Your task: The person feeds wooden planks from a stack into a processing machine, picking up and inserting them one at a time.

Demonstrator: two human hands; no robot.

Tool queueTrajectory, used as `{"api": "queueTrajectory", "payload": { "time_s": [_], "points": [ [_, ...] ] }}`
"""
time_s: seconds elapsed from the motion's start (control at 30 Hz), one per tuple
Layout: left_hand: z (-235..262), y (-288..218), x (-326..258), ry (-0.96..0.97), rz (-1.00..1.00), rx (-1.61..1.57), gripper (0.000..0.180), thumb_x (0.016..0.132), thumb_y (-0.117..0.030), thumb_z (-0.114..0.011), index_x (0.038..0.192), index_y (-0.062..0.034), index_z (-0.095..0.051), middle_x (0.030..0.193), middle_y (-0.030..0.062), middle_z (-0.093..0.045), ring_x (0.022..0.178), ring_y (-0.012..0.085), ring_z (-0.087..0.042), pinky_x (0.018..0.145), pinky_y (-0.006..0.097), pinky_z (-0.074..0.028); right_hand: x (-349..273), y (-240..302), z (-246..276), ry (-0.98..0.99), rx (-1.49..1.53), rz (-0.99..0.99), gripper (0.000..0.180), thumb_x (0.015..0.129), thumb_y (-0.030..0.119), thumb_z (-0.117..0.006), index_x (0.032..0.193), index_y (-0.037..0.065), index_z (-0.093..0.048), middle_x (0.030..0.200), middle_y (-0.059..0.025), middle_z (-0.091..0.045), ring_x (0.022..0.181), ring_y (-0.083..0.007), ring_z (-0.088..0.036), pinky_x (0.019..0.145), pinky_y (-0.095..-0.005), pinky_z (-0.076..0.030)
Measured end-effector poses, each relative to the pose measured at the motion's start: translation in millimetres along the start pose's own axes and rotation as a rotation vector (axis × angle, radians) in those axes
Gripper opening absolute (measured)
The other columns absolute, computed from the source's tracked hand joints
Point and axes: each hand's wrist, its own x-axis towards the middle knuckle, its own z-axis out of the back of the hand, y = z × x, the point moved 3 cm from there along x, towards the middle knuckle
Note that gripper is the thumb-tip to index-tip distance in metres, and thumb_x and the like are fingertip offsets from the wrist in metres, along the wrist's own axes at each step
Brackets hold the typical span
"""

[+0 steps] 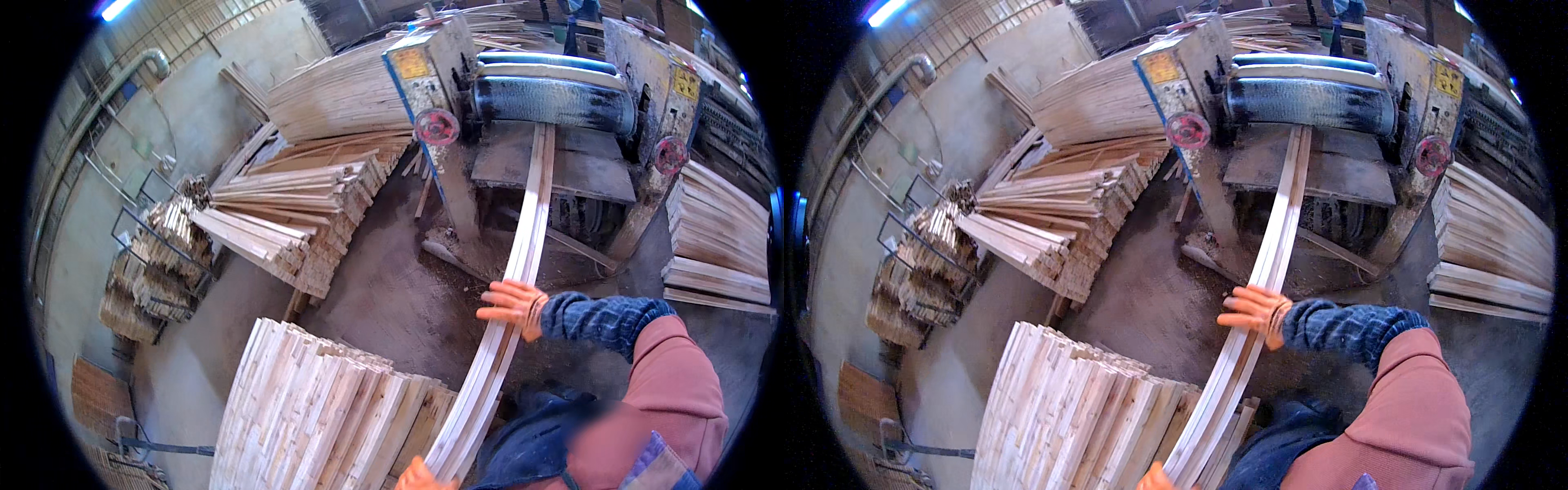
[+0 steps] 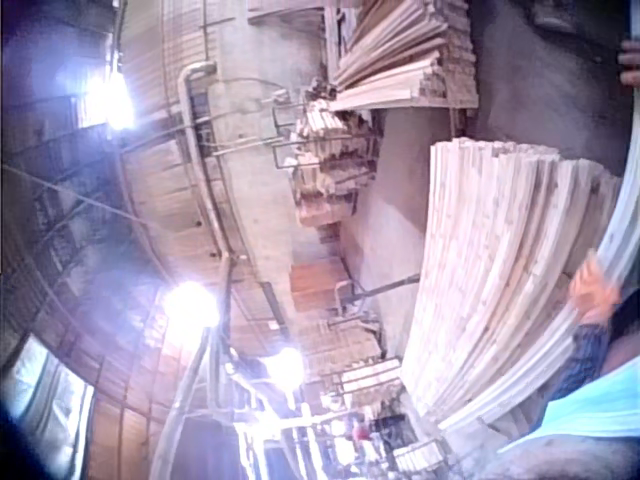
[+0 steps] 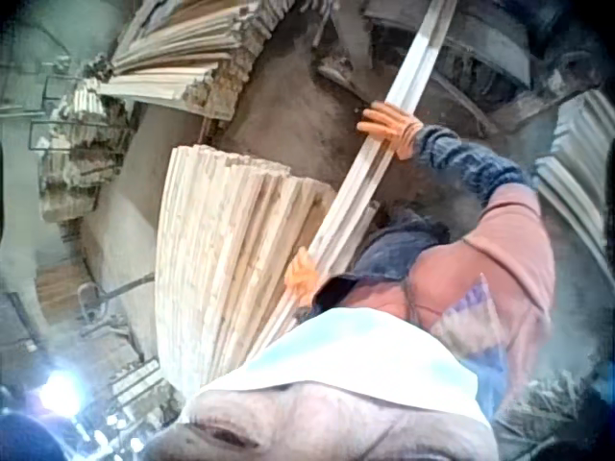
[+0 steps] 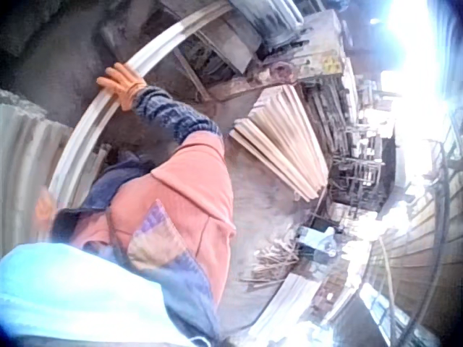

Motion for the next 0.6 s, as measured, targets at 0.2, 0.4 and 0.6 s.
{"api": "queueTrajectory", "payload": {
  "time_s": [0.2,0.4,0.6],
  "points": [
    [-37.8,-92.2,72.2,0.255,-0.011,-0.158,0.089,0.065,-0.045,-0.083,0.14,-0.0062,-0.054,0.12,0.0175,-0.067,0.112,0.0372,-0.064,0.098,0.045,-0.051,-9.0,84.0,-43.9,-0.104,0.122,0.33,0.109,0.061,0.022,-0.08,0.16,0.029,-0.034,0.156,-0.0137,-0.046,0.148,-0.0359,-0.038,0.127,-0.0552,-0.02],
    [-16.7,-142.0,83.1,-0.085,-0.186,-0.505,0.095,0.061,-0.052,-0.086,0.138,-0.007,-0.055,0.111,0.0195,-0.07,0.099,0.0386,-0.068,0.094,0.049,-0.051,-7.0,38.8,-44.9,0.005,-0.052,0.37,0.112,0.052,0.023,-0.081,0.156,0.028,-0.04,0.13,-0.0034,-0.061,0.124,-0.0259,-0.058,0.122,-0.0512,-0.025],
    [-14.7,-51.9,-7.8,-0.38,-0.129,-0.132,0.073,0.082,-0.035,-0.066,0.148,-0.0086,-0.052,0.123,0.0129,-0.068,0.111,0.0333,-0.064,0.103,0.044,-0.048,6.3,-50.4,-17.2,0.119,-0.052,0.322,0.12,0.047,0.018,-0.088,0.156,0.034,-0.04,0.138,-0.0005,-0.059,0.135,-0.024,-0.051,0.126,-0.0501,-0.02]
  ]
}}
